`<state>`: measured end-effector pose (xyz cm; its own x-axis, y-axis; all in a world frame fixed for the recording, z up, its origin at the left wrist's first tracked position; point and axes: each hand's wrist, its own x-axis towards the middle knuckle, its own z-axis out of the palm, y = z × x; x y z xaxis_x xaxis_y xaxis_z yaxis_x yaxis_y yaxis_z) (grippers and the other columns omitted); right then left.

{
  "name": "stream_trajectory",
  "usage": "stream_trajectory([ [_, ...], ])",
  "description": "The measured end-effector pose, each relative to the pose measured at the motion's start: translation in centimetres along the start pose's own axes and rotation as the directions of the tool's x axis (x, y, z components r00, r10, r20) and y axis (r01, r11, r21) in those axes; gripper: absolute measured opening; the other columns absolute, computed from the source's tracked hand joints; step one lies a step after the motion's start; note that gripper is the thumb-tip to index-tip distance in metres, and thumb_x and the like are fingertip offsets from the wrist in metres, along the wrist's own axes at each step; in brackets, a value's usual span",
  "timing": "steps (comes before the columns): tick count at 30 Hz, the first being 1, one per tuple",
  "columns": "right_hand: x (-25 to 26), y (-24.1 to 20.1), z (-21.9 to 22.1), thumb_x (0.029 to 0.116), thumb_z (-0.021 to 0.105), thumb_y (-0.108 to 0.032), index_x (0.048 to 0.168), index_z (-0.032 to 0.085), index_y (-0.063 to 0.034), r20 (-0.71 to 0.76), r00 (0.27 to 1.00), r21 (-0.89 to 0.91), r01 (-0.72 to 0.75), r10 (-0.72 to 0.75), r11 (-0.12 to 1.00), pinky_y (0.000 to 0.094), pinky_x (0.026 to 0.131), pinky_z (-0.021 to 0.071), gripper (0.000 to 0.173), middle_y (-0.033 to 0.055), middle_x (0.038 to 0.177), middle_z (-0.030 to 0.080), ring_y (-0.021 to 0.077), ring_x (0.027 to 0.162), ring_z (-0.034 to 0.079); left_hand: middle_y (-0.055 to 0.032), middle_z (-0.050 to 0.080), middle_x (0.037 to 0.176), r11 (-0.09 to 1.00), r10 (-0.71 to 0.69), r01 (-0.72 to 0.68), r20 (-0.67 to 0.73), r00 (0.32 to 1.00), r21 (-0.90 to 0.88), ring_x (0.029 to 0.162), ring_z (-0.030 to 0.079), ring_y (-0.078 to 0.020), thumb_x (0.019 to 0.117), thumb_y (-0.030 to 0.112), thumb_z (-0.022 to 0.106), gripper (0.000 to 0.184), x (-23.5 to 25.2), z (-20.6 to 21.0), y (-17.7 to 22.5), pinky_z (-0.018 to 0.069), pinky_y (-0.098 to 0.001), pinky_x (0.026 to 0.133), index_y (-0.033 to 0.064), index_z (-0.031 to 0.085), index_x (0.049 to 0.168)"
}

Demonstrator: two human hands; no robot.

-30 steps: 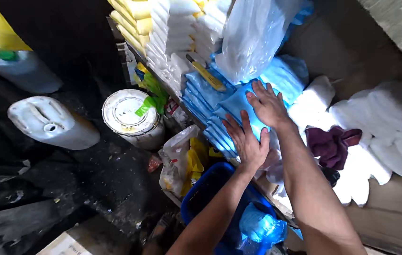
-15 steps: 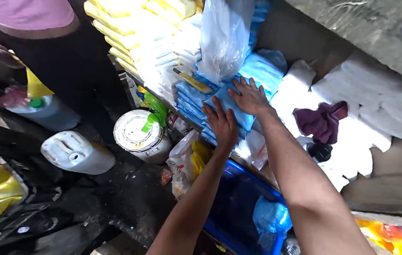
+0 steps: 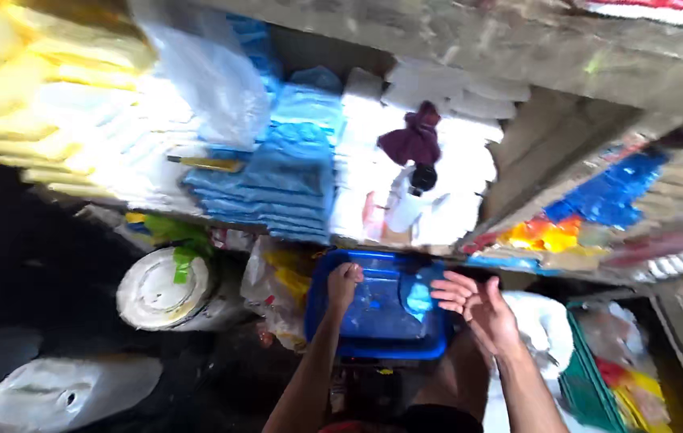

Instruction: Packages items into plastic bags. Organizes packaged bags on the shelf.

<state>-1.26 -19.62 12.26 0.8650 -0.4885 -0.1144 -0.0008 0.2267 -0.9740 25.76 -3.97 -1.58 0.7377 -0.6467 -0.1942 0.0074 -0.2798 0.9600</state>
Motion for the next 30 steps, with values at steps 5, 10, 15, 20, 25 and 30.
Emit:
stream_trajectory([
  [5,-12.8,0.7,-4.5,0.1089,0.026,-0.049,0.144,0.049,0.0017,-0.517,0.852,-0.045,0.062,-0.076,0.997,0.0441,0.089,0.0596,0.065,0.0207,0.125,0.068,0.0300,0.107,0.070,-0.0160,0.070,0.119,0.996,0.011,-0.032,0.252,0.968,0.081,0.108,0.069,-0.0299,0.1027,0.056,0.051,0.059,3.0,10.5,4.8,0.0565,-0.0546,0.094,0.0049,0.064,0.127],
  [10,-19.8,4.4,-3.3,0.1113,0.035,-0.027,0.142,0.054,-0.0005,-0.715,0.699,0.043,0.009,0.024,0.999,0.0425,0.084,0.0604,0.045,0.0207,0.118,0.071,0.0287,0.101,0.071,-0.0250,0.059,0.135,0.914,-0.017,-0.094,0.267,0.963,0.396,0.125,0.058,-0.0412,0.0798,0.079,0.065,0.097,2.1,18.4,5.6,0.0469,-0.0640,0.104,0.0021,0.055,0.138],
  [15,-20.0,7.5,-0.3,0.1107,0.043,-0.024,0.133,0.061,0.0005,-0.745,0.635,0.185,-0.101,0.206,0.978,0.0406,0.080,0.0614,0.038,0.0183,0.111,0.074,0.0275,0.096,0.073,-0.0198,0.071,0.114,0.790,-0.055,-0.074,0.190,0.980,0.609,0.108,0.068,-0.0406,0.0867,0.063,0.069,0.088,0.0,23.6,4.7,0.0535,-0.0645,0.089,0.0188,0.036,0.155],
  [20,-17.9,8.3,0.6,0.1089,0.049,-0.021,0.130,0.064,0.0002,-0.669,0.717,0.121,-0.155,0.196,0.980,0.0397,0.080,0.0615,0.033,0.0166,0.110,0.075,0.0261,0.095,0.073,-0.0234,0.069,0.117,0.908,0.016,-0.128,0.272,0.962,0.398,0.111,0.066,-0.0420,0.1041,0.038,0.058,0.039,1.4,21.3,5.4,0.0511,-0.0643,0.094,0.0041,0.071,0.116],
  [25,-13.5,11.2,0.4,0.0922,0.074,-0.012,0.143,0.055,-0.0046,-0.671,0.730,-0.048,-0.223,0.134,0.974,0.0395,0.077,0.0651,0.054,0.0155,0.121,0.068,0.0243,0.092,0.073,-0.0175,0.069,0.109,0.988,0.054,-0.095,0.303,0.951,0.122,0.097,0.066,-0.0321,0.1017,0.040,0.061,0.035,-0.4,18.2,6.9,0.0533,-0.0575,0.083,0.0079,0.071,0.112],
  [30,-7.7,9.4,1.0,0.0784,0.087,-0.024,0.161,0.030,-0.0139,-0.668,0.744,-0.269,-0.226,-0.012,0.936,0.0424,0.092,0.0604,0.101,0.0186,0.153,0.045,0.0249,0.121,0.063,-0.0105,0.068,0.092,0.983,0.143,-0.107,0.249,0.958,-0.151,0.076,0.063,-0.0208,0.1027,0.032,0.062,0.027,-5.0,17.0,12.0,0.0542,-0.0442,0.068,0.0074,0.072,0.104],
])
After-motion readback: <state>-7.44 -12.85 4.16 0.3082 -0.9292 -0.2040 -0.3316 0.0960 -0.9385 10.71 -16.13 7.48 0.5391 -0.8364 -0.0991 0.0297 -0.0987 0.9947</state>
